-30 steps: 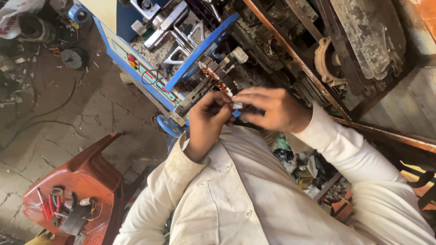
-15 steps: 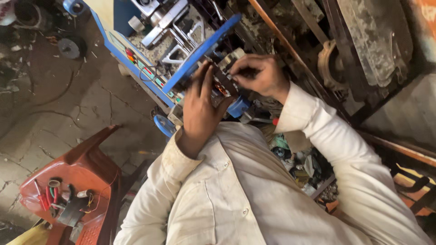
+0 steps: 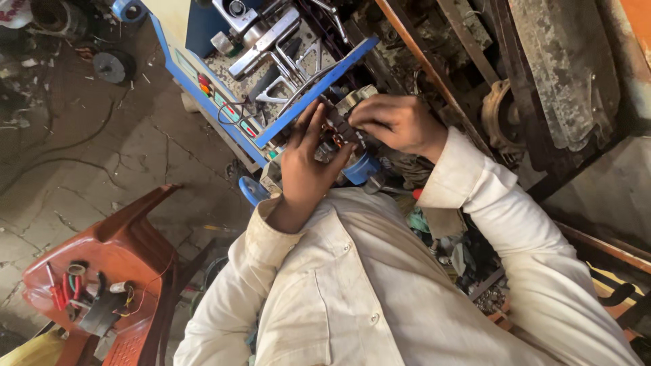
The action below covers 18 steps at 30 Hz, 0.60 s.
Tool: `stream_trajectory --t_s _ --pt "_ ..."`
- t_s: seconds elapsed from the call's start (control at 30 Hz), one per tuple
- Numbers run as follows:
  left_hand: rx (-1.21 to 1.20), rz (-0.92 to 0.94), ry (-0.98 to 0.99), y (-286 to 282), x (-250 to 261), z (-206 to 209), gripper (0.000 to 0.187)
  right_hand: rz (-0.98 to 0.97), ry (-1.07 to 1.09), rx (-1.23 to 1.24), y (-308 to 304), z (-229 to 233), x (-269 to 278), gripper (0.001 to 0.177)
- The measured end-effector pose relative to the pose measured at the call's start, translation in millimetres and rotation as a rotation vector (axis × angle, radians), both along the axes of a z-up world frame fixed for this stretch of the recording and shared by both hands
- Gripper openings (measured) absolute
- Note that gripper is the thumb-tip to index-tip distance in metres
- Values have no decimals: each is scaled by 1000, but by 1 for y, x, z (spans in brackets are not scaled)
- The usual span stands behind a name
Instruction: The person uses pliers to strip and adjust small wires on a blue electrical machine. They repeatedly insert and remove a small white component, manipulating the wiring with both hands throughout the clip.
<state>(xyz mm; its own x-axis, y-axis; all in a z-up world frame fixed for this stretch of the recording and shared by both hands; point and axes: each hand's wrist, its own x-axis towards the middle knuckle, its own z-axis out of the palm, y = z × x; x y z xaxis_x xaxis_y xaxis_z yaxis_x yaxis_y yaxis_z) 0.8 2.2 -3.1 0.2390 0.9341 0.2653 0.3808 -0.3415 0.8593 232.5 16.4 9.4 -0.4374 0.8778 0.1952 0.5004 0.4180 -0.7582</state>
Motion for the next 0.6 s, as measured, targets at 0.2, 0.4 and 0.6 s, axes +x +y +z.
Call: stream_trajectory --t_s 0.2,0.4,0.6 --pt "-22 2 2 -2 -3 -7 76 17 -19 4 4 4 -6 23" --pt "-18 -3 -18 -4 -5 -10 77 -69 43 -94 2 12 -3 24" --pt "-77 -13 -33 -2 -4 -11 76 -76 -61 -22 -3 -2 -4 14"
